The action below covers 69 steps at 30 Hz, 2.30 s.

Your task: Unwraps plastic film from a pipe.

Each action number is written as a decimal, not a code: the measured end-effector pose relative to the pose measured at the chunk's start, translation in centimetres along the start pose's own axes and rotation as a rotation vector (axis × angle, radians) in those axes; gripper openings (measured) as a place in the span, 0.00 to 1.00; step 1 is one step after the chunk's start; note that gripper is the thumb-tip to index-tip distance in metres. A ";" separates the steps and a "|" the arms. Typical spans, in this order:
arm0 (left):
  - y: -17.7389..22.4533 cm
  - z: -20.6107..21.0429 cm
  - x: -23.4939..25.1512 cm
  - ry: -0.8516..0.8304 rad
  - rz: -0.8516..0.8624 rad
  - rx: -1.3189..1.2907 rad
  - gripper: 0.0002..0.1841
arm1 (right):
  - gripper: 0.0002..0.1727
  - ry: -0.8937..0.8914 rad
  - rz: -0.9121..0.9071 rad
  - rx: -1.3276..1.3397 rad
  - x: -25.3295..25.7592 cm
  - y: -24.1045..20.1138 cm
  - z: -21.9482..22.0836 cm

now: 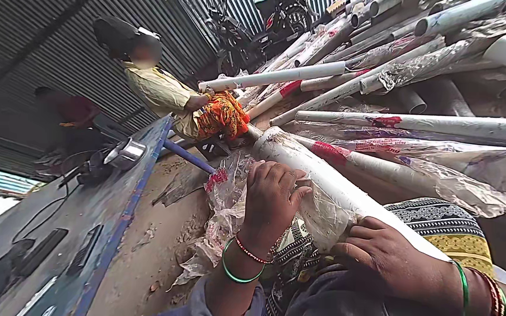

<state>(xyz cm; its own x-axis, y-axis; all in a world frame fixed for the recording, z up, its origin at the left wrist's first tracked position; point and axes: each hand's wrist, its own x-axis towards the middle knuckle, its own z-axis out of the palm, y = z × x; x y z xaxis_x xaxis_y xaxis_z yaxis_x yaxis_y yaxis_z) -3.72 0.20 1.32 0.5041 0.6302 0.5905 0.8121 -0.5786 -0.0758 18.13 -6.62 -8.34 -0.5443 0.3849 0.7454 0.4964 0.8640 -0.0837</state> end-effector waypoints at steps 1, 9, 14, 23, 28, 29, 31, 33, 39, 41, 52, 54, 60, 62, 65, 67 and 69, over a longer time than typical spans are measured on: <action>0.0 -0.1 0.2 -0.010 0.006 -0.006 0.14 | 0.13 0.002 -0.001 0.003 0.0 0.0 0.0; -0.4 -0.4 1.6 -0.112 0.015 -0.111 0.06 | 0.13 -0.003 -0.032 0.008 0.0 0.3 0.0; -1.4 -0.7 1.5 -0.224 0.010 -0.305 0.05 | 0.13 0.011 -0.030 0.046 -0.2 0.4 -0.2; -3.2 -0.1 -0.5 -0.175 0.094 -0.625 0.09 | 0.14 0.036 -0.025 0.112 -0.8 0.3 -0.6; -3.3 0.1 -1.2 -0.121 0.123 -0.560 0.11 | 0.13 0.119 0.085 0.389 -0.8 0.3 -1.1; -3.0 0.0 -1.3 -0.105 0.113 -0.509 0.12 | 0.13 0.141 0.135 0.459 -0.8 0.5 -1.3; -2.3 -0.2 -1.4 -0.088 0.088 -0.377 0.19 | 0.14 0.182 0.257 0.568 -0.7 0.9 -2.1; -1.6 -0.5 -1.4 -0.084 0.075 -0.272 0.25 | 0.13 0.218 0.356 0.602 -0.6 1.3 -2.7; -0.6 -1.1 -0.8 -0.163 0.070 -0.179 0.24 | 0.13 0.238 0.505 0.585 -1.4 2.2 -3.3; -0.2 -1.3 -0.7 -0.200 0.049 -0.165 0.24 | 0.13 0.241 0.561 0.575 -1.6 2.5 -3.3; 1.1 -1.1 -0.7 -0.247 -0.066 -0.264 0.07 | 0.15 0.113 0.531 0.288 0.2 4.2 -3.5; 0.7 -0.9 -1.0 -0.228 -0.041 -0.300 0.07 | 0.15 0.105 0.453 0.164 1.7 4.6 -3.5; -0.5 -0.3 -1.8 -0.167 0.023 -0.366 0.11 | 0.16 0.082 0.185 -0.027 5.7 4.9 -2.2; -0.7 -0.3 -1.9 -0.159 0.025 -0.398 0.12 | 0.16 0.061 0.134 -0.045 6.5 4.9 -1.9; -1.0 -0.1 -2.1 -0.145 0.032 -0.436 0.11 | 0.16 0.015 0.067 -0.042 6.2 5.1 -2.3; -1.2 0.1 -2.2 -0.139 0.045 -0.469 0.10 | 0.15 -0.006 0.059 -0.049 5.1 5.0 -3.2; -1.5 0.3 -2.4 -0.142 0.064 -0.508 0.09 | 0.15 -0.042 0.088 -0.063 3.5 4.6 -4.6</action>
<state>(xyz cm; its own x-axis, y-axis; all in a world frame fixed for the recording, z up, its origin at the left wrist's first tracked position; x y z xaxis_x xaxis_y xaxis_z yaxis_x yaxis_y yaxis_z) -6.08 -0.27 -0.17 0.6113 0.6294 0.4797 0.5520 -0.7735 0.3114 21.58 -2.80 -3.10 -0.5240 0.4730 0.7084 0.5846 0.8045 -0.1047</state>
